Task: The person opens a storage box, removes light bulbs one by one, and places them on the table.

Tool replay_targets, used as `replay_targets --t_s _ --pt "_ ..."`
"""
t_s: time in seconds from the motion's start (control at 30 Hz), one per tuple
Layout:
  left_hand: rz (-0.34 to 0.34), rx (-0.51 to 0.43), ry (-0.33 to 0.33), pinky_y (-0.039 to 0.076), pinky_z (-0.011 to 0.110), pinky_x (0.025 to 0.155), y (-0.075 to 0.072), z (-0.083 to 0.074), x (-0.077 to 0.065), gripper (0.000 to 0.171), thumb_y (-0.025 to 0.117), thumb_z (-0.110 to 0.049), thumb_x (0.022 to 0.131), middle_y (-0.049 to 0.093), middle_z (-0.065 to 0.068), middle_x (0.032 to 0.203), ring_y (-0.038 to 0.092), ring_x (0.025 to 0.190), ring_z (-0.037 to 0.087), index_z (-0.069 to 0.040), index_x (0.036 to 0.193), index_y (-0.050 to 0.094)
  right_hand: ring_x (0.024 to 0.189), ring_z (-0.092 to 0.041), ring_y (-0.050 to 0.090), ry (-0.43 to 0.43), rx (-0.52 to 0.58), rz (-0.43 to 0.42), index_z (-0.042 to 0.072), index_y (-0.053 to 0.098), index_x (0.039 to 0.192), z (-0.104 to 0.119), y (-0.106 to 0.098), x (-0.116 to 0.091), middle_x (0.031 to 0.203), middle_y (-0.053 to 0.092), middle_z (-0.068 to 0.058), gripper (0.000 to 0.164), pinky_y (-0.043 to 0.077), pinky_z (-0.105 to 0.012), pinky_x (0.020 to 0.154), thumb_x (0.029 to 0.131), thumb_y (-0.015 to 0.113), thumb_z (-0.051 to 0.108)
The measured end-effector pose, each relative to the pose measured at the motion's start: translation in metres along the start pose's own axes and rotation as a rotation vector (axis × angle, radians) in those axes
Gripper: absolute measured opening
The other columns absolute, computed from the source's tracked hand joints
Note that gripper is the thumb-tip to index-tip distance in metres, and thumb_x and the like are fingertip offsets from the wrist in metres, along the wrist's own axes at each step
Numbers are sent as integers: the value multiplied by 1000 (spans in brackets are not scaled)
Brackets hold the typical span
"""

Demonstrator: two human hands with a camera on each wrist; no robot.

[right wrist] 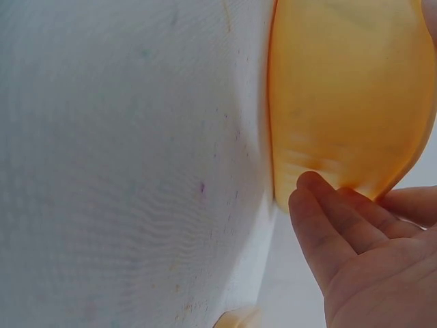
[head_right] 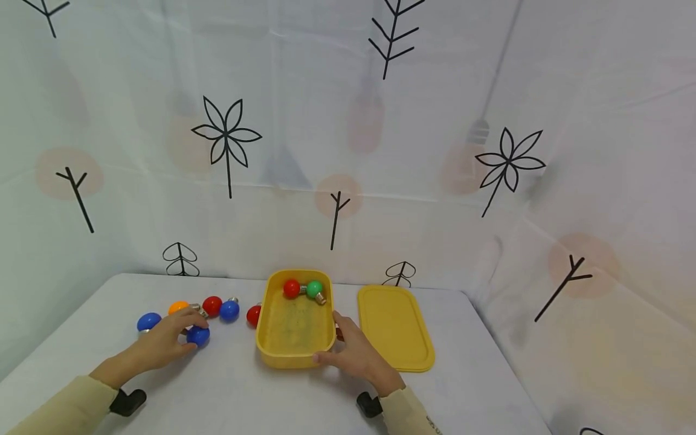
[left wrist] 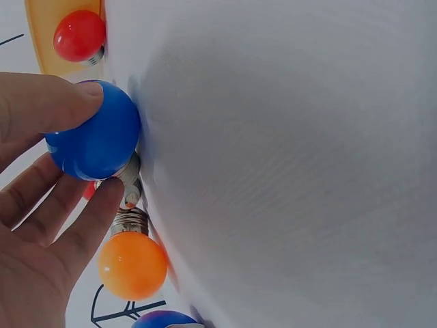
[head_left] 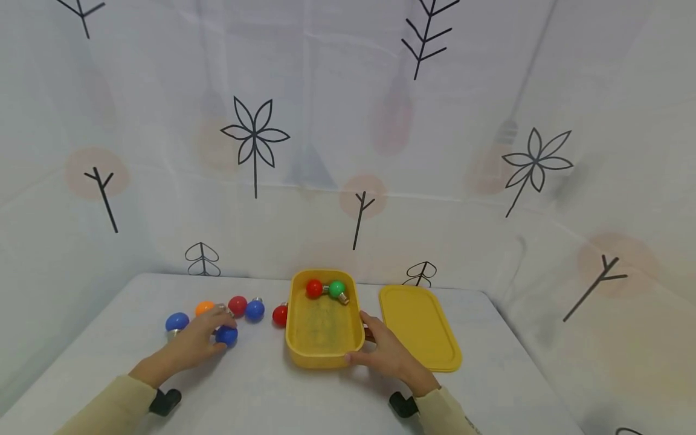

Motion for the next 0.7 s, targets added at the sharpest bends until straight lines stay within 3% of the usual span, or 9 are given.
replay_targets --t_s 0.27,0.47,0.7 --pt "-3 17 12 37 61 99 -2 -2 -1 41 81 -9 73 59 12 124 40 128 43 -9 112 66 123 -26 49 -26 3 -1 9 22 151 1 -1 -1 149 34 -9 103 41 -49 101 74 76 53" --pt "-13 2 37 51 48 88 -8 -9 3 42 81 -12 74 59 2 110 56 106 28 -10 113 65 123 -25 48 -21 -4 -6 10 23 151 1 -1 -1 149 34 -8 104 41 -49 102 74 75 55" --pt "-39 -8 118 53 43 84 -13 -24 11 39 78 -12 77 59 1 105 57 97 23 -10 113 65 123 -27 48 -13 -9 -7 10 23 151 1 -1 -1 149 35 -9 103 41 -50 101 74 75 54"
Point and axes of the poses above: each hand's wrist, its own x-axis towards the middle knuckle, its own y-axis out of the palm, z = x × y, the point moved 8 cm from there along x, towards the middle knuckle
